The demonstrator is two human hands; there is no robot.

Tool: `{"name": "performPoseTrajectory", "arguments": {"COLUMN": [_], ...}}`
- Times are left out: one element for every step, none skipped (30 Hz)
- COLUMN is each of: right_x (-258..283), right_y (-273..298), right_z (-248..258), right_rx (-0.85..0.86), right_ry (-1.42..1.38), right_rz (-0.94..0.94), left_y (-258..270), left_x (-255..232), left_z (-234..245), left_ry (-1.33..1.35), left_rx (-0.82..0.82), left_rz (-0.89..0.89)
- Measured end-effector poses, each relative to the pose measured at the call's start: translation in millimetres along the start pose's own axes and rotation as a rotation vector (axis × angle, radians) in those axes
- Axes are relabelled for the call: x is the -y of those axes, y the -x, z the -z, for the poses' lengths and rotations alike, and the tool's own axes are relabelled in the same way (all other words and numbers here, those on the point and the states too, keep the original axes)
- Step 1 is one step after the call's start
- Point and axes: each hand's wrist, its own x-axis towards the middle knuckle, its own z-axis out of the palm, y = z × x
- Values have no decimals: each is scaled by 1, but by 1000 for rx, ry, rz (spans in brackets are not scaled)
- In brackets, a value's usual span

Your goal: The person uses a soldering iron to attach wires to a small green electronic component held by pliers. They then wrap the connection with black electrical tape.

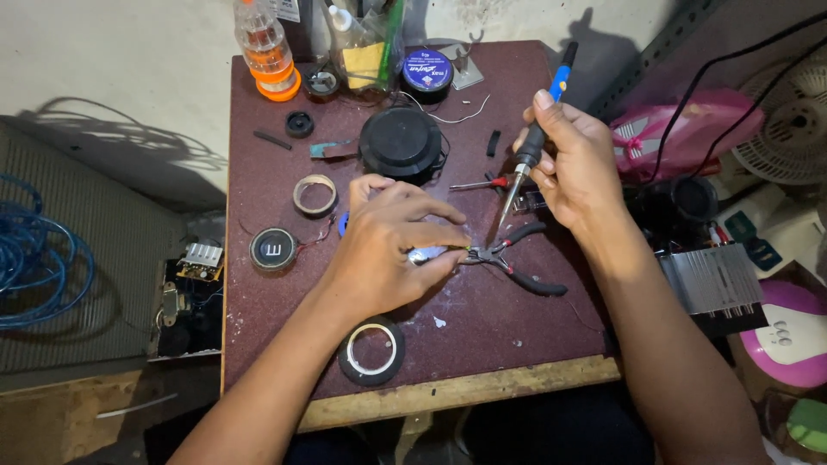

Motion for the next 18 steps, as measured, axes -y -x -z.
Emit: {"name": "performPoseTrajectory", "arguments": {"right_x": [-1,-2,-2,-2,-3,-2,-2,-1,0,1,2,1,1,1,1,1,1,2], "right_y": [-1,-1,-2,-2,-3,-2,-2,-2,-1,0,1,1,0,0,0,0,0,1], "right_z": [0,0,1,1,1,1,1,1,0,-1,-2,-2,-2,-2,-2,-2,-2,-2], "right_rx": [9,17,17,5,-6,-5,-17,-27,-26,-35,-44,-44,-42,-40,-40,-48,-55,-56], "right_ry": [-14,-27,-26,-24,-21,-20,-18,-16,-16,-4,9,9,-1,-10,-10,-7,-4,-3], "right_rz": [5,10,10,2,-7,-8,-8,-7,-6,-9,-12,-10,-9,-11,-11,-19,-27,-30], "left_y": [0,0,0,0,0,-1,-1,-2,-2,-1,0,-1,-1,-2,-1,0,1,2], "left_x": [0,-1,-1,-2,-3,-3,-4,-4,-3,-2,-1,-3,-4,-6,-5,-4,-3,-3], "left_z": [0,0,1,1,2,2,2,3,2,1,0,1,2,3,2,1,-1,-2], "left_ry": [-3,-5,-5,-7,-10,-9,-2,4,4,3,3,2,-1,-4,-3,-25,-46,-44], "left_rx": [-4,-8,-8,-11,-13,-14,-13,-12,-13,-15,-16,-17,-4,10,10,44,79,80], "left_rz": [6,11,11,23,35,36,27,17,17,14,12,10,34,60,60,104,147,150]}}
